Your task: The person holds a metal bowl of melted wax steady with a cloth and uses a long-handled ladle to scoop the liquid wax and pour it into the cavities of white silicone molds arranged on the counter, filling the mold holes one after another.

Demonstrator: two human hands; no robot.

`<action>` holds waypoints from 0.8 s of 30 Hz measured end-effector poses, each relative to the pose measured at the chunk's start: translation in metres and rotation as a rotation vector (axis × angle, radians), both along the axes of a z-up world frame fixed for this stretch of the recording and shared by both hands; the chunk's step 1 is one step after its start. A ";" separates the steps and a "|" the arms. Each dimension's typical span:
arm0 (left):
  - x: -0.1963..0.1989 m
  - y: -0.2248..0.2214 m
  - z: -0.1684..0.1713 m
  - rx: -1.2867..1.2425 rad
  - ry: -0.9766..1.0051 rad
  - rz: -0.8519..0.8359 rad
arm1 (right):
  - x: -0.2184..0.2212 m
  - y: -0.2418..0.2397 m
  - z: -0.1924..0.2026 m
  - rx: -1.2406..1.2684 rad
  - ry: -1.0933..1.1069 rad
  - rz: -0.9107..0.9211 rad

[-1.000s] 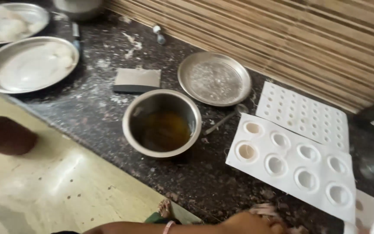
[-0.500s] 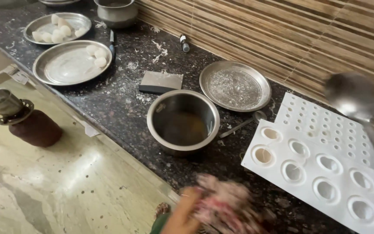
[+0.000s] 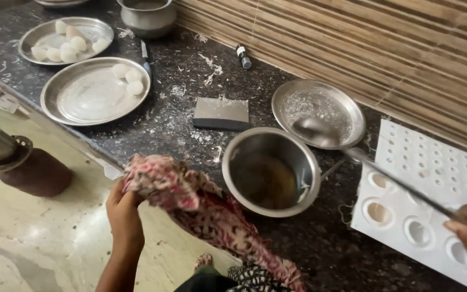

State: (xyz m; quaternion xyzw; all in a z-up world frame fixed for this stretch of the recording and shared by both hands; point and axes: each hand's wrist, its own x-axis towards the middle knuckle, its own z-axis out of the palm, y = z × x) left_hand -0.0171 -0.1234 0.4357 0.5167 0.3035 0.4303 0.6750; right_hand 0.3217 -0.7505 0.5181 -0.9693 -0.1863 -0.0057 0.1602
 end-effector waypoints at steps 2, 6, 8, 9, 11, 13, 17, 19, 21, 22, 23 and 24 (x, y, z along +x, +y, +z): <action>0.018 0.022 -0.002 0.112 0.072 -0.119 | -0.057 0.039 -0.018 -0.076 -0.022 -0.006; 0.058 0.029 -0.003 0.182 0.164 -0.289 | -0.120 0.141 0.032 -0.101 0.074 -0.036; 0.077 0.022 0.008 0.112 0.334 -0.514 | -0.148 0.205 0.078 -0.567 0.237 -0.123; 0.084 0.019 0.006 0.111 0.337 -0.538 | -0.155 0.222 0.088 -0.569 0.248 -0.146; 0.098 0.011 0.003 0.119 0.330 -0.627 | -0.166 0.257 0.109 -0.870 0.308 -0.092; 0.100 -0.003 0.031 0.104 0.376 -0.663 | -0.171 0.277 0.120 -0.915 0.328 -0.096; 0.108 -0.016 0.035 0.099 0.375 -0.671 | -0.171 0.292 0.130 -0.953 0.308 -0.082; 0.111 -0.021 0.040 0.064 0.376 -0.641 | -0.170 0.291 0.130 -0.930 0.312 -0.088; 0.111 -0.025 0.039 0.033 0.377 -0.601 | -0.165 0.292 0.131 -0.904 0.308 -0.085; 0.111 -0.026 0.035 -0.015 0.373 -0.645 | -0.161 0.292 0.131 -0.884 0.356 -0.106; 0.111 -0.028 0.031 -0.063 0.369 -0.690 | -0.158 0.292 0.132 -0.863 0.403 -0.127; 0.113 -0.029 0.026 -0.065 0.369 -0.691 | -0.155 0.288 0.129 -0.866 0.405 -0.128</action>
